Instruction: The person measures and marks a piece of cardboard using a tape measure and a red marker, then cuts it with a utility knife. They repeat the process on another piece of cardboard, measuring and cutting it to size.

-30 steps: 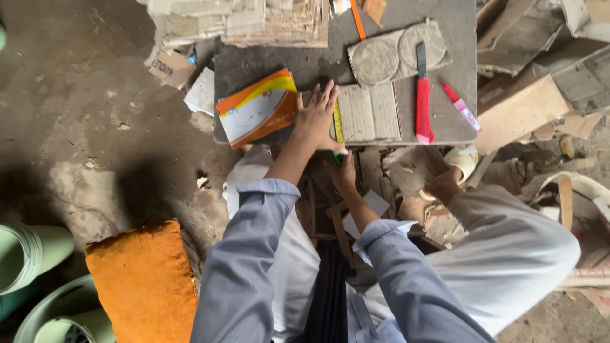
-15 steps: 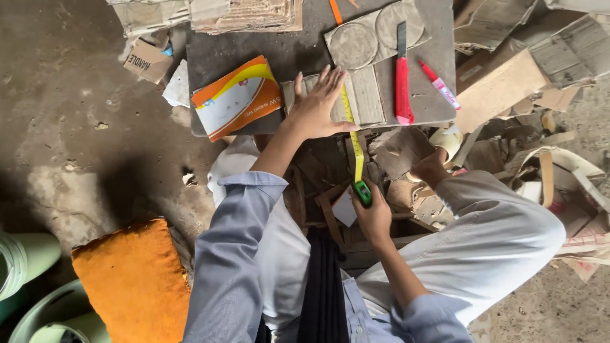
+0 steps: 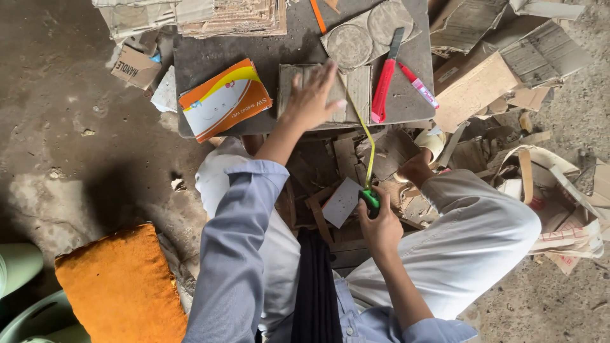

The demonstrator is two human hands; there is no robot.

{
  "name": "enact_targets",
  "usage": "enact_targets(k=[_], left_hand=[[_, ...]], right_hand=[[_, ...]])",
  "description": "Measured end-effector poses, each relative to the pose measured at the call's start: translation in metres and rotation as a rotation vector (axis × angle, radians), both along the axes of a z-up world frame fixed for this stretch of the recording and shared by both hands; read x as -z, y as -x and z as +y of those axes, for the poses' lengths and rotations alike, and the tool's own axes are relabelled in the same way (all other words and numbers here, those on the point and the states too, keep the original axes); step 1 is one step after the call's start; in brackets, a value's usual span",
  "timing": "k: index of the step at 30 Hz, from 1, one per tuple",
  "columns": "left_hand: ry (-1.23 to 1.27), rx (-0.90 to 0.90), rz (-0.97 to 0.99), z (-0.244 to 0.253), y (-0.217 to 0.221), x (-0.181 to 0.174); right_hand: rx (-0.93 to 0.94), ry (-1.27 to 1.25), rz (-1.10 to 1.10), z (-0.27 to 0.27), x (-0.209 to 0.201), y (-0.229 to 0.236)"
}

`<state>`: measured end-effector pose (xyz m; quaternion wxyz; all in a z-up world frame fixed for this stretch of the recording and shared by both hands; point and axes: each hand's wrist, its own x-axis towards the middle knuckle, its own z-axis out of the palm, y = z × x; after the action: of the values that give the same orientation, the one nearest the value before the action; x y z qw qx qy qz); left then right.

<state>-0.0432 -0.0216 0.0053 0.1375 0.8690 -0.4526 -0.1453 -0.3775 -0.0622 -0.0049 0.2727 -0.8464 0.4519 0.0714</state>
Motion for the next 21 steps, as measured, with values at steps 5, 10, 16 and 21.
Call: enact_targets(k=[5, 10, 16, 21], left_hand=[[-0.228, -0.029, -0.171, 0.008, -0.042, 0.012], [-0.230, -0.060, -0.132, 0.024, -0.026, 0.002], [-0.185, -0.141, -0.154, 0.032, -0.001, 0.016], [0.028, -0.210, -0.288, 0.018, -0.009, 0.044]], right_hand=[[-0.019, 0.023, -0.182, 0.000, -0.023, -0.018], [-0.113, 0.071, -0.253, 0.016, -0.041, 0.005], [-0.220, 0.201, -0.185, 0.010, -0.035, 0.025], [-0.266, 0.159, 0.040, -0.010, -0.077, -0.004]])
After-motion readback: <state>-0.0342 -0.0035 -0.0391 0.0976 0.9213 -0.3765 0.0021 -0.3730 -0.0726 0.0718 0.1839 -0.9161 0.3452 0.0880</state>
